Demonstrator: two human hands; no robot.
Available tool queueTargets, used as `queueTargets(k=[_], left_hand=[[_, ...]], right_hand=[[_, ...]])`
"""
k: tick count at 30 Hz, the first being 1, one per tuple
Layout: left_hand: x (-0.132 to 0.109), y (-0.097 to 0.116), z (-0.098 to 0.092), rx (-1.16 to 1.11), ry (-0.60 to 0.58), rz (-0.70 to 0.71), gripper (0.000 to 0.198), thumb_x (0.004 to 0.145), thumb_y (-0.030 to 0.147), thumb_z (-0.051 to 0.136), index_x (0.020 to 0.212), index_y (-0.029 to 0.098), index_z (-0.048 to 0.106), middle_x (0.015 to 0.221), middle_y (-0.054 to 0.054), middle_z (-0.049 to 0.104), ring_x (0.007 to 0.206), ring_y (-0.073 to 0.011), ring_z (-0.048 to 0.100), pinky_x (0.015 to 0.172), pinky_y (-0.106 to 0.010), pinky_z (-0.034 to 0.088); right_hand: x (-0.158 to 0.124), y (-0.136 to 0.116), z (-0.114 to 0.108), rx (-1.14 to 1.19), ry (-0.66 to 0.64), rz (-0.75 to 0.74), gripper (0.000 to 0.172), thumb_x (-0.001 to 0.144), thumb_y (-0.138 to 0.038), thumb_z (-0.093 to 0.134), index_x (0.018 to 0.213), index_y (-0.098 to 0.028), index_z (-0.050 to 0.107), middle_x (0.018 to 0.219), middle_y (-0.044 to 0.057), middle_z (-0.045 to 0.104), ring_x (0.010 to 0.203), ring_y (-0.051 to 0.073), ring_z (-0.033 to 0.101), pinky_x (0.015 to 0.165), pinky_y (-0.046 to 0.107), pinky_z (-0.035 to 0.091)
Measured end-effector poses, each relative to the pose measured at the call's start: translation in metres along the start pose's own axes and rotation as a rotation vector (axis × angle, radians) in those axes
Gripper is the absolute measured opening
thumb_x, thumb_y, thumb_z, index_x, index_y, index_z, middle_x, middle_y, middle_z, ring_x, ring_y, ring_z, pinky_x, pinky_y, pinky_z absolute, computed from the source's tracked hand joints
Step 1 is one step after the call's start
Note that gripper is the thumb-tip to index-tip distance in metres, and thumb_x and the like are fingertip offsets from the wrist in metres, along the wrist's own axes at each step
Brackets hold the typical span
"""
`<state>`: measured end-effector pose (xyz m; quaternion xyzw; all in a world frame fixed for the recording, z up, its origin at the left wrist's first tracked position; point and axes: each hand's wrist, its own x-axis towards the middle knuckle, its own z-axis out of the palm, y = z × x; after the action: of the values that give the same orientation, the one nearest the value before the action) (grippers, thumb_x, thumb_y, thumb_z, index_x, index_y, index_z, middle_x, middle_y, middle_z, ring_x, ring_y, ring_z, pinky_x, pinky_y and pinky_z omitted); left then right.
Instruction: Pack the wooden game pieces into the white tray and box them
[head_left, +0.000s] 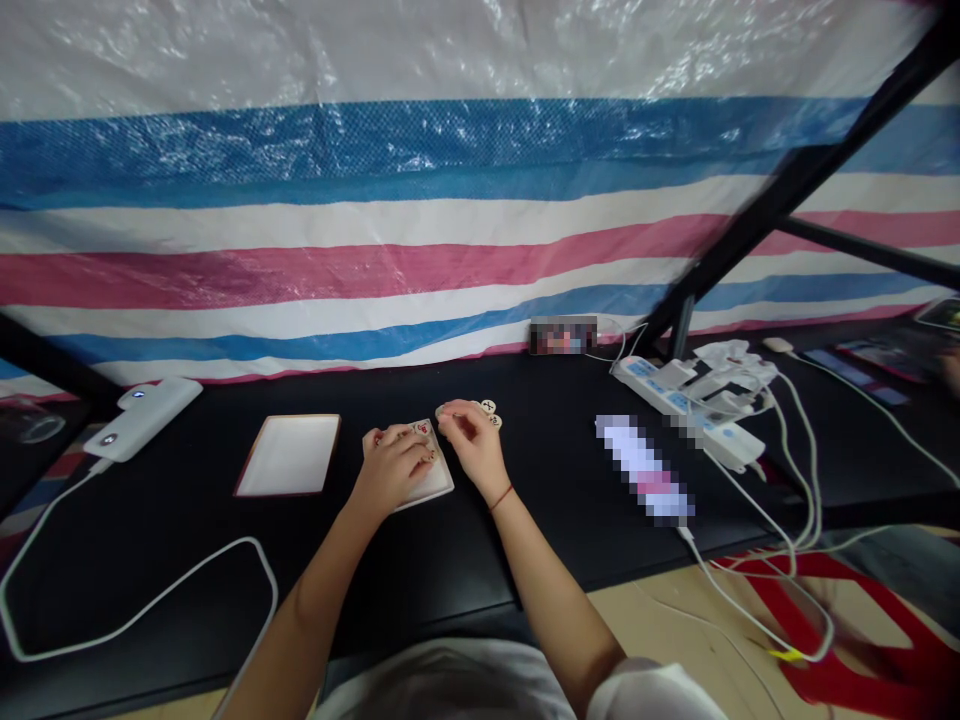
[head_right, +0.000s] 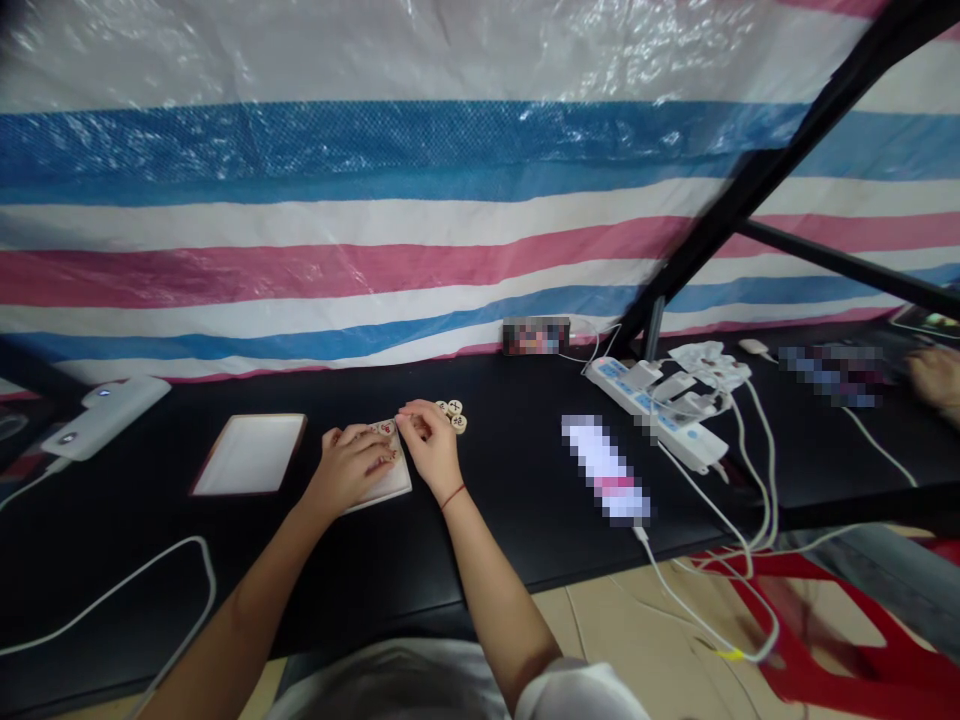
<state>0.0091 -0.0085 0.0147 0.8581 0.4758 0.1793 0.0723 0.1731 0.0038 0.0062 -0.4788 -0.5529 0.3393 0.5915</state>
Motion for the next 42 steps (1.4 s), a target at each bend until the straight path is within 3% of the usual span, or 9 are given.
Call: queueTargets(k=[3,6,11,14,20,25,34,42], left_hand=[[-0.001,0.001,0.001,0.048,0.042,-0.044,0.020,0.085,0.030,0.061,0.101,0.030,0.072,0.120,-0.005,0.066,0.113,-0.0287,0.052,0.094,-0.048,0.035],[-0.003,-0.003,0.001,0.088,0.078,-0.101,0.035,0.085,0.037,0.061,0.118,0.029,0.065,0.129,-0.008,0.060,0.119,-0.0303,0.049,0.097,-0.048,0.035],[-0.008,-0.017,0.007,0.051,0.075,-0.223,0.052,0.084,0.045,0.060,0.132,0.026,0.054,0.137,-0.011,0.054,0.127,-0.0315,0.046,0.102,-0.050,0.034],[-0.009,-0.022,0.010,0.002,0.034,-0.233,0.052,0.084,0.042,0.060,0.133,0.026,0.052,0.134,-0.010,0.057,0.125,-0.0284,0.049,0.101,-0.047,0.036],[-0.010,-0.024,0.012,-0.014,0.037,-0.225,0.049,0.084,0.038,0.061,0.131,0.024,0.053,0.129,-0.009,0.061,0.121,-0.0266,0.052,0.100,-0.045,0.036],[-0.011,-0.027,0.014,-0.025,0.039,-0.216,0.050,0.084,0.039,0.062,0.132,0.025,0.053,0.126,-0.008,0.062,0.118,-0.0263,0.053,0.099,-0.043,0.037],[-0.012,-0.030,0.018,-0.036,0.071,-0.205,0.048,0.084,0.037,0.061,0.130,0.027,0.054,0.124,-0.007,0.062,0.115,-0.0265,0.053,0.096,-0.044,0.039],[-0.012,-0.033,0.022,-0.037,0.105,-0.172,0.048,0.081,0.038,0.064,0.127,0.026,0.057,0.122,-0.007,0.063,0.114,-0.0273,0.055,0.096,-0.044,0.039]], right_hand=[[-0.002,-0.003,0.000,-0.079,-0.064,-0.067,0.014,0.082,-0.031,0.063,0.090,-0.021,0.069,0.110,0.010,0.060,0.088,0.018,0.063,0.064,0.029,0.057],[-0.003,-0.006,-0.001,-0.198,-0.153,-0.151,0.017,0.080,-0.021,0.060,0.095,-0.021,0.069,0.106,0.009,0.063,0.082,0.017,0.063,0.066,0.029,0.056],[-0.005,-0.007,-0.003,-0.425,-0.316,-0.266,0.022,0.078,-0.017,0.065,0.100,-0.019,0.066,0.095,0.006,0.070,0.088,0.020,0.064,0.083,0.036,0.053],[-0.007,-0.005,-0.002,-0.469,-0.373,-0.320,0.015,0.079,-0.016,0.067,0.094,-0.019,0.067,0.101,0.008,0.069,0.097,0.021,0.064,0.091,0.036,0.051],[-0.008,-0.004,0.002,-0.540,-0.410,-0.354,0.014,0.080,-0.012,0.066,0.093,-0.018,0.068,0.093,0.007,0.066,0.091,0.021,0.061,0.086,0.036,0.051],[-0.007,-0.005,0.000,-0.553,-0.422,-0.341,0.010,0.078,-0.011,0.068,0.080,-0.019,0.064,0.092,0.006,0.066,0.092,0.022,0.058,0.087,0.037,0.048],[-0.008,-0.004,-0.002,-0.635,-0.466,-0.327,0.022,0.075,-0.002,0.059,0.088,-0.019,0.064,0.093,0.006,0.058,0.088,0.020,0.054,0.084,0.035,0.047],[-0.009,0.003,0.002,-0.593,-0.436,-0.329,0.018,0.077,-0.005,0.056,0.086,-0.019,0.062,0.089,0.006,0.058,0.087,0.020,0.055,0.084,0.035,0.047]])
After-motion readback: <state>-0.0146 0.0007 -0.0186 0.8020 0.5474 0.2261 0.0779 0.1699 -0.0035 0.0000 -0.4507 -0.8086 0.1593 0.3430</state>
